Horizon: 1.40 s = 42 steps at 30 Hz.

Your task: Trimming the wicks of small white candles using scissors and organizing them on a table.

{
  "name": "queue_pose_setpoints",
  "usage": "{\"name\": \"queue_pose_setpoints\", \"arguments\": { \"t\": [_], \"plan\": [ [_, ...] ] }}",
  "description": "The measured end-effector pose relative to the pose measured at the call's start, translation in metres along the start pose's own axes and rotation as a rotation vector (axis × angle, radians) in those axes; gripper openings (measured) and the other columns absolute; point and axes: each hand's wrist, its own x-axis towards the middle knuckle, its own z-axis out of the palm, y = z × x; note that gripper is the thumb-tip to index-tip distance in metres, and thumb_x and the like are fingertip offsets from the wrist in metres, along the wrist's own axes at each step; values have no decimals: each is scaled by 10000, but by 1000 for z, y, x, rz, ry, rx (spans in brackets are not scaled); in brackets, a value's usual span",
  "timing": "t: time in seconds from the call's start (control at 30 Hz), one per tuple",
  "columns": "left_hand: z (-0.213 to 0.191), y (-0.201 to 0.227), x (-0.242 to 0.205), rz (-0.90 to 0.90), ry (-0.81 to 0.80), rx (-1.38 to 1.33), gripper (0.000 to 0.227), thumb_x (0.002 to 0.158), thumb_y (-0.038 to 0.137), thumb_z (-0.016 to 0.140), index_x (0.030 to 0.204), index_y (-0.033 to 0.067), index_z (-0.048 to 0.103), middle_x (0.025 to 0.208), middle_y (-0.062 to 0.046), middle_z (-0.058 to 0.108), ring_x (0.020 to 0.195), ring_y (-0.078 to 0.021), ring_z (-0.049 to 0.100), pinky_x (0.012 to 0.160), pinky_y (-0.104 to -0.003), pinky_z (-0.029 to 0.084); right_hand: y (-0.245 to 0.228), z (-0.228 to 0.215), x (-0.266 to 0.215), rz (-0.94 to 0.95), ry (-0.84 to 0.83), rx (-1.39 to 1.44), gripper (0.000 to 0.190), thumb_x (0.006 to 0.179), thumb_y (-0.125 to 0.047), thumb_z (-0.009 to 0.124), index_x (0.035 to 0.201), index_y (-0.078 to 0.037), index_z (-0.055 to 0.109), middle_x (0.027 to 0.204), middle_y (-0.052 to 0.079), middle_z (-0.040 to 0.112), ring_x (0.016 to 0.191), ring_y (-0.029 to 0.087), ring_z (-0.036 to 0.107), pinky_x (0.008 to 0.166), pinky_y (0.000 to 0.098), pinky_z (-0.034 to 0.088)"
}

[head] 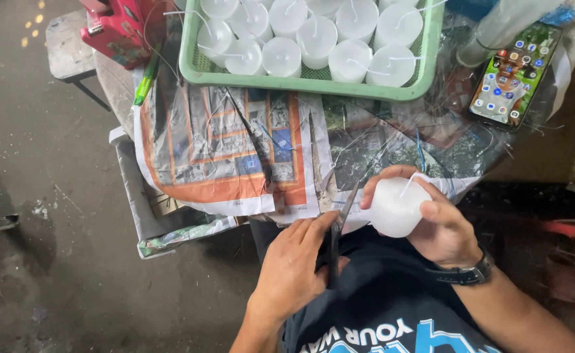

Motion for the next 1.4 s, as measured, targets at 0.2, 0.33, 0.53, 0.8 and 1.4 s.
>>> {"name": "queue_pose_setpoints", "arguments": {
  "t": [0.2, 0.33, 0.53, 0.8, 1.4],
  "plan": [
    [6, -9, -1, 25, 64, 134, 552, 684, 208, 642, 1157, 22, 427, 915, -98, 552, 799, -259, 514, 670, -349, 419, 4, -11, 2, 97, 105, 157, 466, 797, -325, 555, 1109, 7, 455, 1029, 239, 533, 933, 340, 550, 729, 387, 441],
    [4, -6, 0, 6, 33, 160, 513, 718, 187, 591, 1178, 40, 418, 956, -90, 542, 839, -265, 503, 677, -360, 413, 3, -13, 1, 156, 198, -6, 601, 753, -351, 543, 1205, 2, 363, 1106, 237, 516, 932, 306, 553, 755, 375, 441],
    [-6, 4, 0, 97, 27, 123, 528, 686, 182, 641, 1160, 67, 438, 876, -63, 544, 770, -247, 505, 647, -345, 406, -4, -2, 1, 58, 168, -672, 708, 687, -227, 577, 1291, -30, 263, 1205, 138, 472, 1030, 181, 495, 866, 260, 388],
    [-2, -8, -2, -15, -24, 358, 605, 579, 99, 549, 1174, 59, 448, 820, -68, 562, 684, -276, 507, 556, -370, 389, -12, -8, 0, -169, 169, -1232, 663, 677, -314, 621, 1224, -28, 379, 1161, 105, 504, 1100, 215, 447, 978, 318, 301],
    [9, 13, 13, -103, -35, -28, 486, 680, 217, 588, 1109, 48, 433, 806, -127, 606, 731, -330, 564, 548, -424, 412, -10, 13, -5, -441, 64, -1673, 707, 692, -438, 605, 1189, 45, 467, 1075, 160, 519, 988, 265, 512, 905, 360, 412]
  ]
}}
